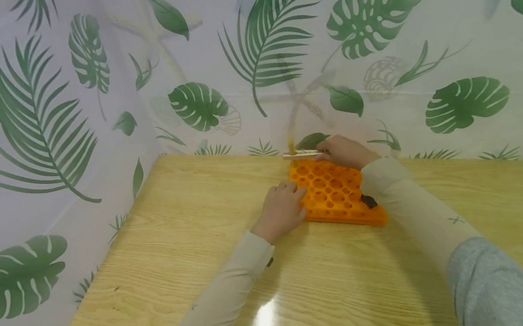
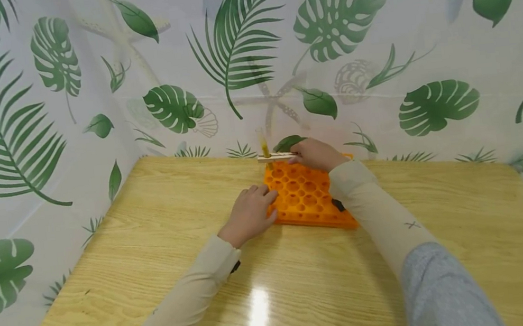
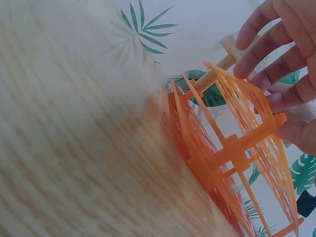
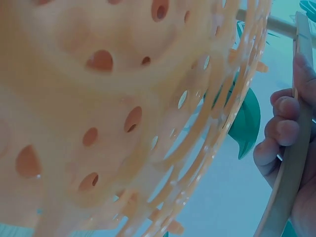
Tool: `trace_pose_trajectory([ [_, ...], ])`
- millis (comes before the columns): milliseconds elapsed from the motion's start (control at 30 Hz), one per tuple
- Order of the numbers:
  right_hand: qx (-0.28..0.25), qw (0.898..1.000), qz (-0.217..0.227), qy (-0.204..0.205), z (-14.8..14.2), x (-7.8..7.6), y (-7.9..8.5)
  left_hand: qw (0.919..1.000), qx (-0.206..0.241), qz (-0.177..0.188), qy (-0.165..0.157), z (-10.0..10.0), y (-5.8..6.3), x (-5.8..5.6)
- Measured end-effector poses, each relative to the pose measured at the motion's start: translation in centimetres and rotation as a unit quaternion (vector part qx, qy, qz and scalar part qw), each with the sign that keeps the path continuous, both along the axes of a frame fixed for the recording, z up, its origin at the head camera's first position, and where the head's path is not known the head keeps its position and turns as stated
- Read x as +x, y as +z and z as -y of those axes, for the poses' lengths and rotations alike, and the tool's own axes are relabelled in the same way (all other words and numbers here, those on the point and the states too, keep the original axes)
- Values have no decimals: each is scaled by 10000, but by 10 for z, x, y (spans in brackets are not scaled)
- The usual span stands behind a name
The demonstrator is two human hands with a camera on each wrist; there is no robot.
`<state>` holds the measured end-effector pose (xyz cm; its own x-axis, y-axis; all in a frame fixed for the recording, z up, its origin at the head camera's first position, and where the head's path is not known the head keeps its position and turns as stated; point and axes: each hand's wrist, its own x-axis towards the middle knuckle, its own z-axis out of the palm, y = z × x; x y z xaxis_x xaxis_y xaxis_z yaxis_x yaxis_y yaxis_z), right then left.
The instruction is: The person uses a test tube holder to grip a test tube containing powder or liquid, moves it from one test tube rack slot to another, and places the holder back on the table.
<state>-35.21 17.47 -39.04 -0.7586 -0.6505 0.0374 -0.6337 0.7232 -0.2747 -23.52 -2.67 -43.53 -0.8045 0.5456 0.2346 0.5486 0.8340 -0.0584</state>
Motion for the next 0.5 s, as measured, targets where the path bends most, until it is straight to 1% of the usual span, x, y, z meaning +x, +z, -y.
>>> trace_pose_trajectory([
  [233, 59, 9999, -89, -11, -1, 0, 0, 10000, -38, -19, 8, -1, 1, 0],
  [500, 173, 9998, -40, -93, -5, 0, 1, 9999, -130, 43, 37, -1, 2, 0],
])
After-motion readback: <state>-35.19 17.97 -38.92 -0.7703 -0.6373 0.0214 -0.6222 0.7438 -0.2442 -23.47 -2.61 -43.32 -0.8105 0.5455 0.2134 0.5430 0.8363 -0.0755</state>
